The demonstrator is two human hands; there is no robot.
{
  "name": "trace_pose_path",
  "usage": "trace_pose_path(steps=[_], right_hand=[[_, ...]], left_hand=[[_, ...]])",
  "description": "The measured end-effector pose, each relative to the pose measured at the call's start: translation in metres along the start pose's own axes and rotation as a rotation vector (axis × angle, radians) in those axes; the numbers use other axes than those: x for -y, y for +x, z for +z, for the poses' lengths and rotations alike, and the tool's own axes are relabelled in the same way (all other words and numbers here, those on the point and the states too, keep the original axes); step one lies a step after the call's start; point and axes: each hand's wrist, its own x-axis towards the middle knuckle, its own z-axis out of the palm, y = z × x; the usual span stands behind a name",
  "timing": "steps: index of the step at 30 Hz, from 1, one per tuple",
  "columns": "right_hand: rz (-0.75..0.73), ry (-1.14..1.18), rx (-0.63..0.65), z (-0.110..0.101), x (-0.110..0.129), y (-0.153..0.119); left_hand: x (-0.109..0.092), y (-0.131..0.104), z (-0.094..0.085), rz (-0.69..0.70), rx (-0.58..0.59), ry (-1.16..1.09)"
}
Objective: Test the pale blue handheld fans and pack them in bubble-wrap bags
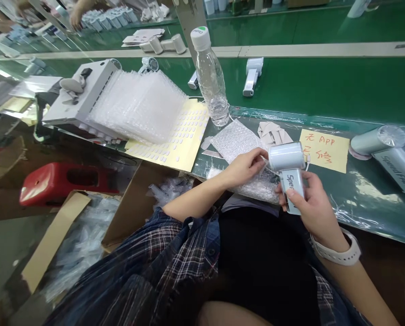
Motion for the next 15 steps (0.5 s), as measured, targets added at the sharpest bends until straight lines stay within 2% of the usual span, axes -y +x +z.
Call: trace_pose_path(steps=[4,6,7,9,12,13,15], right_hand=[[0.020,-0.522,-0.078,0.005,0.011,0.001],[-0.038,-0.722,-0.074,0.012,0.019,0.003],[-0.067,-0.804,-0.047,0.016,0.022,0.003],[-0.151,-0.996,-0.010,0.025,0.027,0.002],[-0.413,-1.295,-0.111,0.035,0.031,-0.004],[-0.521,-1.347,-0.149,0.036,0.031,-0.006],[-0.696,-1.366,-0.200,0.037,0.032,-0.009]], left_hand=[[0.000,0.008,-0.014,-0.216,-0.086,-0.526],[-0.004,0.007,-0.022,-0.243,-0.167,-0.584],[-0.006,0.004,-0.026,-0.205,-0.192,-0.532],[-0.013,-0.006,-0.031,-0.040,-0.202,-0.251],[-0.027,-0.031,-0.036,0.225,-0.191,0.366],[-0.032,-0.038,-0.037,0.281,-0.188,0.515],[-0.041,-0.048,-0.039,0.336,-0.196,0.649]])
